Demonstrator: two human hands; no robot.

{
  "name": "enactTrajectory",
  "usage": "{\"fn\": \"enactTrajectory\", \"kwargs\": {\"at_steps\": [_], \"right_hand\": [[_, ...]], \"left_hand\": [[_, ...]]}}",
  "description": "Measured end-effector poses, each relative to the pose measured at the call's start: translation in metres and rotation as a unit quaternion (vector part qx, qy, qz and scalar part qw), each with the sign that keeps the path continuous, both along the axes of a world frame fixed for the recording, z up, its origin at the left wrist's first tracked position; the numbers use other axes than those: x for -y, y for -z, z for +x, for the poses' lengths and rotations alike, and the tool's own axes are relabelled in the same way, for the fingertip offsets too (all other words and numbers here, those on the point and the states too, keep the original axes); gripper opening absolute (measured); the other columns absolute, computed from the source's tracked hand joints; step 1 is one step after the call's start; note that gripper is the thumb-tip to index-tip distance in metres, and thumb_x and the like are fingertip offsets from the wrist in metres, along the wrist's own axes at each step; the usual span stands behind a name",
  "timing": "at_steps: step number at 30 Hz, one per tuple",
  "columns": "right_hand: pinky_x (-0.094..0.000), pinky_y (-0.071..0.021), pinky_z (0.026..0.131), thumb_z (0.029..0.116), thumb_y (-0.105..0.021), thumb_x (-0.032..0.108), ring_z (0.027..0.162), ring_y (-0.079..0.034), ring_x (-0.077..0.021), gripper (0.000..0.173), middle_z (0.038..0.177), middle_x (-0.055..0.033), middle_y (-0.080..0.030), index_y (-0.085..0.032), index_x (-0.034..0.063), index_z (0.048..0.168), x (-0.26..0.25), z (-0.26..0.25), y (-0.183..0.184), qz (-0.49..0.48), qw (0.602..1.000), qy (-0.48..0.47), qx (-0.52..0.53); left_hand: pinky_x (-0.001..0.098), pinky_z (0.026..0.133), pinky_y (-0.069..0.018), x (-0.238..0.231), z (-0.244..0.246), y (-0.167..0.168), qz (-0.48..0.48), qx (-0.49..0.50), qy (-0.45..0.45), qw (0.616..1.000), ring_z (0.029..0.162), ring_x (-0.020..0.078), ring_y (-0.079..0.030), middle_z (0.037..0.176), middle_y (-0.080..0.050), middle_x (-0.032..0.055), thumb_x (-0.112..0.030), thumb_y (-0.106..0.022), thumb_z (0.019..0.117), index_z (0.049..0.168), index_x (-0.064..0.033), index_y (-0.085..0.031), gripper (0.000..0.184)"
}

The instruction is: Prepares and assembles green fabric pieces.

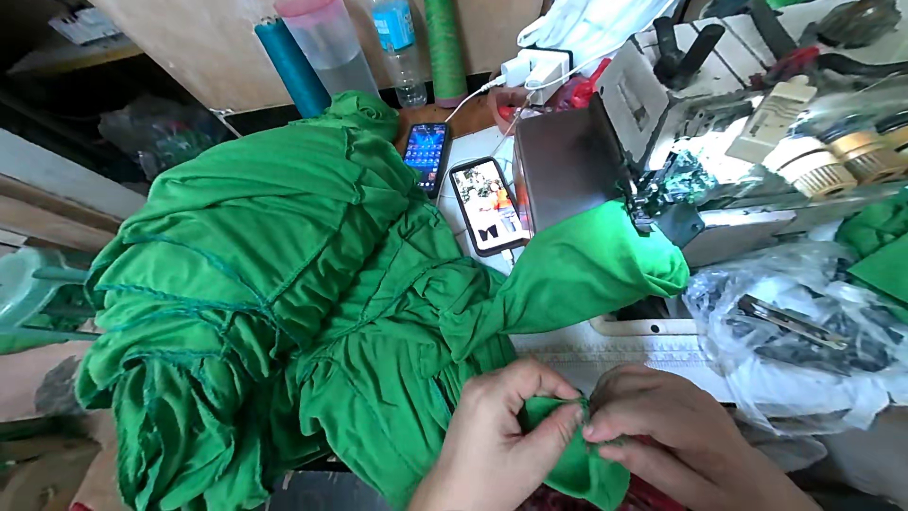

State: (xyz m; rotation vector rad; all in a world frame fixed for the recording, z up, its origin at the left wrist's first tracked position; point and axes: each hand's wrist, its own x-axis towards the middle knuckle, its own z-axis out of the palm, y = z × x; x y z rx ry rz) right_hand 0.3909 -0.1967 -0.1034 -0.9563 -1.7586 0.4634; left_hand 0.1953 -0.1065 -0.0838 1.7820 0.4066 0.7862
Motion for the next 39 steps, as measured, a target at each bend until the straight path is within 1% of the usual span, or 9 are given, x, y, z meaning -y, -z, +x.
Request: {"fn": "enactTrajectory", "kwargs": {"at_steps": [6, 11, 16, 21, 24, 30, 33, 35, 39], "right_hand": [[-0.0051, -0.0463, 0.085, 0.1041, -0.06, 0.026, 0.096, -0.057, 0.0044, 0.014, 0.101, 0.0016, -0.058, -0.066, 0.0121, 0.105, -0.001, -0.004, -0.002, 0.026, 0.997, 0.069, -0.006], [-0.01, -0.0507, 0.093, 0.1043, -0.06, 0.024, 0.106, -0.061, 0.0035, 0.013, 0.122, 0.0018, -0.06, -0.062, 0.0118, 0.106, -0.003, -0.005, 0.001, 0.027, 0.998, 0.061, -0.014], [-0.0121, -0.0511, 0.096, 0.1055, -0.058, 0.024, 0.11, -0.061, 0.0029, 0.014, 0.128, 0.0017, -0.06, -0.06, 0.0108, 0.105, -0.003, -0.005, 0.003, 0.022, 0.998, 0.051, -0.022], [-0.014, -0.0519, 0.097, 0.107, -0.054, 0.029, 0.116, -0.062, 0.0006, 0.019, 0.123, 0.0005, -0.065, -0.055, 0.0111, 0.113, -0.003, -0.006, 0.007, -0.01, 0.998, 0.058, -0.034], [-0.0084, -0.0506, 0.083, 0.1081, -0.049, 0.034, 0.092, -0.062, 0.0062, 0.033, 0.102, -0.0003, -0.067, -0.057, 0.0079, 0.127, -0.001, -0.007, 0.006, -0.075, 0.995, 0.06, -0.032], [-0.0057, -0.0486, 0.068, 0.1043, -0.058, 0.033, 0.074, -0.059, 0.0073, 0.027, 0.082, 0.0011, -0.064, -0.062, 0.0075, 0.099, 0.002, 0.003, 0.009, -0.107, 0.992, 0.054, -0.039], [-0.0055, -0.0474, 0.065, 0.1038, -0.059, 0.03, 0.07, -0.057, 0.0081, 0.023, 0.08, 0.0015, -0.064, -0.064, 0.0075, 0.099, 0.004, 0.01, 0.006, -0.1, 0.99, 0.094, -0.025], [-0.0061, -0.0459, 0.062, 0.1044, -0.057, 0.03, 0.067, -0.055, 0.0074, 0.024, 0.08, 0.0004, -0.063, -0.063, 0.0072, 0.099, 0.005, 0.012, 0.004, -0.094, 0.988, 0.121, -0.012], [-0.0088, -0.0503, 0.071, 0.1071, -0.052, 0.032, 0.081, -0.061, 0.003, 0.025, 0.097, -0.0034, -0.067, -0.06, 0.0082, 0.103, 0.009, 0.007, -0.006, -0.063, 0.986, 0.147, 0.038]], "left_hand": [[0.0154, 0.076, -0.0555, 0.007, -0.001, -0.006, 0.005, -0.029, 0.012, 1.0, 0.083, -0.0002, -0.068, 0.088, -0.073, 0.0047, -0.009, -0.066, 0.0958, 0.098, 0.0009, -0.067, 0.01], [0.0153, 0.077, -0.0558, 0.007, 0.001, -0.004, 0.016, -0.018, -0.002, 1.0, 0.084, -0.0003, -0.068, 0.089, -0.073, 0.0051, -0.006, -0.064, 0.094, 0.097, 0.0015, -0.068, 0.009], [0.0141, 0.076, -0.0551, 0.006, 0.004, -0.002, 0.009, -0.009, -0.013, 1.0, 0.083, -0.0018, -0.067, 0.087, -0.073, 0.0032, -0.007, -0.066, 0.0928, 0.096, 0.0006, -0.068, 0.008], [0.0151, 0.078, -0.0553, 0.009, 0.004, -0.004, 0.005, -0.012, -0.007, 1.0, 0.086, -0.0006, -0.068, 0.091, -0.073, 0.0053, -0.005, -0.062, 0.0957, 0.098, 0.0023, -0.067, 0.01], [0.0157, 0.073, -0.0545, 0.01, 0.001, -0.006, 0.054, -0.051, -0.025, 0.997, 0.081, 0.0004, -0.067, 0.088, -0.073, 0.0046, -0.007, -0.059, 0.0969, 0.1, -0.0007, -0.069, 0.013], [0.0219, 0.077, -0.0543, 0.01, -0.001, -0.007, 0.128, -0.086, -0.029, 0.988, 0.077, 0.0046, -0.066, 0.084, -0.071, 0.0005, -0.017, -0.061, 0.0995, 0.106, -0.0083, -0.069, 0.014], [0.0227, 0.078, -0.0428, 0.008, -0.002, -0.01, 0.188, -0.061, -0.019, 0.98, 0.071, 0.0062, -0.054, 0.075, -0.062, -0.0024, -0.031, -0.062, 0.1026, 0.111, -0.0126, -0.067, 0.021], [0.0243, 0.075, -0.0397, 0.006, -0.005, -0.015, 0.215, -0.076, 0.028, 0.973, 0.071, 0.0098, -0.054, 0.074, -0.066, -0.0019, -0.032, -0.061, 0.1029, 0.104, -0.0127, -0.072, 0.022], [0.0333, 0.082, -0.057, 0.004, -0.009, -0.01, 0.246, -0.219, 0.072, 0.941, 0.093, 0.017, -0.071, 0.096, -0.075, 0.003, -0.042, -0.063, 0.0984, 0.104, -0.0119, -0.076, 0.033]]}}
